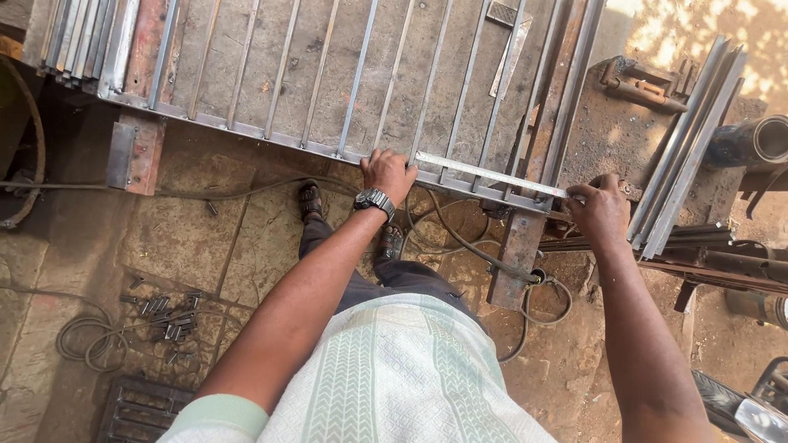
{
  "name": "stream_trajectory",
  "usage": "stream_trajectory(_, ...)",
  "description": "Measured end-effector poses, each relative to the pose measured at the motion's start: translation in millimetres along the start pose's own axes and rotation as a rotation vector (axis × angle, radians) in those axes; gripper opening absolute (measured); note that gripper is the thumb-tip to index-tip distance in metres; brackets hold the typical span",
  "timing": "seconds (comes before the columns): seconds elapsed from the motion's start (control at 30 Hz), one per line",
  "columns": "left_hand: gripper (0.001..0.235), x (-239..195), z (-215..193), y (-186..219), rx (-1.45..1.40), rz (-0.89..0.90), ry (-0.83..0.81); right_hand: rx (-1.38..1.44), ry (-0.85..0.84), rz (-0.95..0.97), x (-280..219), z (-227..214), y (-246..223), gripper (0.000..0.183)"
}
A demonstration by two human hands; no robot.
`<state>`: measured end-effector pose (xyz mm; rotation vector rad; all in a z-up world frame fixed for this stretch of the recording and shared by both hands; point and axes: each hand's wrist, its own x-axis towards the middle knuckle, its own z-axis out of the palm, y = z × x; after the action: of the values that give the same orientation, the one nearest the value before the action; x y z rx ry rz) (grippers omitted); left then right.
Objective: Welding and measuring metal bars to fabricate a gate or fence.
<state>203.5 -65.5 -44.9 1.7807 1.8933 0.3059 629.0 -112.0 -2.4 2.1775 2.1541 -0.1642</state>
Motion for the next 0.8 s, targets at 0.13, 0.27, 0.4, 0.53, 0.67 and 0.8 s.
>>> stream_trajectory(0.13, 0.028, -0.7, -2.6, 1.1, -0.012, -0.016, -0.001, 0.01, 0.005, -0.003, -0.1, 4.9, 2.1, 0.025)
stream_trajectory(0.27, 0.028, -1.2, -4.4, 1.3, -0.017, -0.017, -0.014, 0.004, 0.009, -0.004, 0.3, 2.9, 1.8, 0.025)
stream_trajectory(0.4, 0.032, -2.7, 4.6, -12.8, -0.016, -0.005, 0.002, 0.012, -0.043, 0.025, 1.4, -0.5, 5.5, 0.026)
stream_trajectory(0.53, 0.036, -8.9, 0.9, -34.9, 0.014, 0.091, 0.293, 0.039, 0.053, -0.009, 0.7, -2.5, 4.5, 0.024)
stream_trajectory(0.67, 0.037, -21.5, -47.6, -20.7, 0.064, -0.122, 0.324, 0.011, 0.015, -0.011, 7.5, 2.7, -15.0, 0.024)
stream_trajectory(0.8, 0.028, -11.9, -51.4, -19.2, 0.098, -0.203, 0.167, -0.006, -0.036, -0.022, 17.3, -3.5, -44.3, 0.027)
